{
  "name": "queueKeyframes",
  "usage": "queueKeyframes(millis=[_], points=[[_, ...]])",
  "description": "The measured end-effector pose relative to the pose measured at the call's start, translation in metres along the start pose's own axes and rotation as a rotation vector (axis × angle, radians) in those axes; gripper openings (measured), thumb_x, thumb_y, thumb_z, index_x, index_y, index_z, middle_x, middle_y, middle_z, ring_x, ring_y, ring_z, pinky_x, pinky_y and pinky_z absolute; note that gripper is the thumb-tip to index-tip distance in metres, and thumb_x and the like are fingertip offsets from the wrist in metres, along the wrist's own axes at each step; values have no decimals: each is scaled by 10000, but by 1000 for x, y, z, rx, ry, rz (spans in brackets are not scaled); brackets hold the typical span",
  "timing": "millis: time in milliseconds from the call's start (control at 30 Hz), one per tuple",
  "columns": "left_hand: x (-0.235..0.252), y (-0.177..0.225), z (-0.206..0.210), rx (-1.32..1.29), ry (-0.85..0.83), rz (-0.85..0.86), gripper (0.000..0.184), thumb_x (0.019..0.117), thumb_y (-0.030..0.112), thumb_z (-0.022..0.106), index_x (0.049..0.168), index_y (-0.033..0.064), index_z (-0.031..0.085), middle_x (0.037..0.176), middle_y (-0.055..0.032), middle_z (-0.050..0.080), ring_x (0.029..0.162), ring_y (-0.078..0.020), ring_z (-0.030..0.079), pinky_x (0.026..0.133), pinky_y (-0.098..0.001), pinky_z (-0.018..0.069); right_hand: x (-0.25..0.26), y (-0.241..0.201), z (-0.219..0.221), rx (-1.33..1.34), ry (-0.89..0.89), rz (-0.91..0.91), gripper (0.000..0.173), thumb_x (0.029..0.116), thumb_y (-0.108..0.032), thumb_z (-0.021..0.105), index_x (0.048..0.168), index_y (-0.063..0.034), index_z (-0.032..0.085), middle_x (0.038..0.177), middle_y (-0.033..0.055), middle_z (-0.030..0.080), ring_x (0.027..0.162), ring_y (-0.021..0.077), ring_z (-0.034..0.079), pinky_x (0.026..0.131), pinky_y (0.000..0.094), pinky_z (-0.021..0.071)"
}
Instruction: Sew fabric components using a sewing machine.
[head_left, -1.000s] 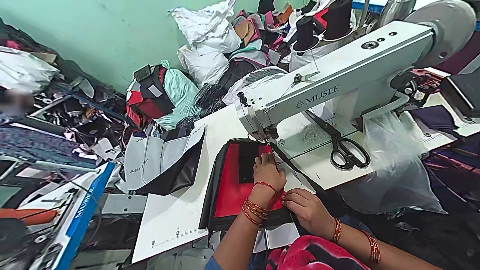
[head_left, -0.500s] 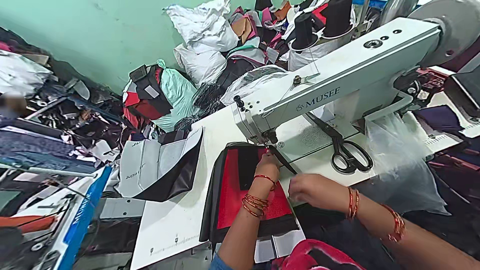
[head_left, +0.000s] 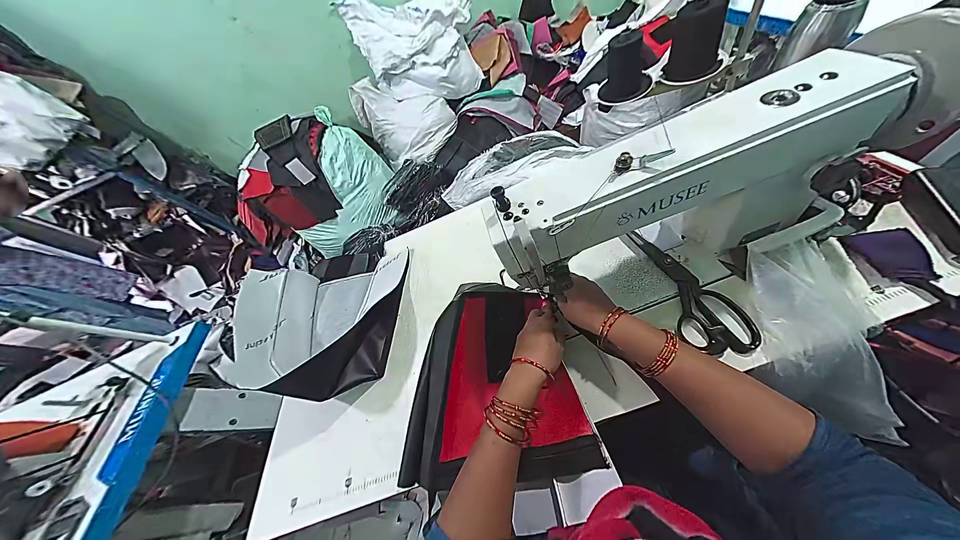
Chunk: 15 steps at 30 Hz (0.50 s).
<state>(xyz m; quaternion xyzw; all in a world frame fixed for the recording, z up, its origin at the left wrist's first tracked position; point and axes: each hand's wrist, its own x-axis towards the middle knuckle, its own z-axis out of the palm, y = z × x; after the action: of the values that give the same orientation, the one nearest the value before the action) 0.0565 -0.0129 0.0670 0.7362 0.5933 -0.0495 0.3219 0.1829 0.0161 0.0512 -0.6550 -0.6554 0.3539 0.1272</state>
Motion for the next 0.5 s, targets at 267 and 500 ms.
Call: queueKeyframes(millis=[267,500], points=[[1,-19,-14,-225,13,127,434,1030,71,488,1447,-43,530,1405,-251,585,1353,-307,534,1162,-420,380,-2,10,2,-74,-60,-100,359,1075,-89,417,1338,-44,658,1345,225,601,1255,368,587,1075,507,451],[9,-35,-20,-348,-12,186,378,1038,63,466,1374,-56,593,1307,-227,657,1223,-244,625,1077,-399,451,-16,7,9,-5,-55,-166,339,1034,-7,449,1290,35,666,1335,258,615,1291,383,566,1119,493,412]])
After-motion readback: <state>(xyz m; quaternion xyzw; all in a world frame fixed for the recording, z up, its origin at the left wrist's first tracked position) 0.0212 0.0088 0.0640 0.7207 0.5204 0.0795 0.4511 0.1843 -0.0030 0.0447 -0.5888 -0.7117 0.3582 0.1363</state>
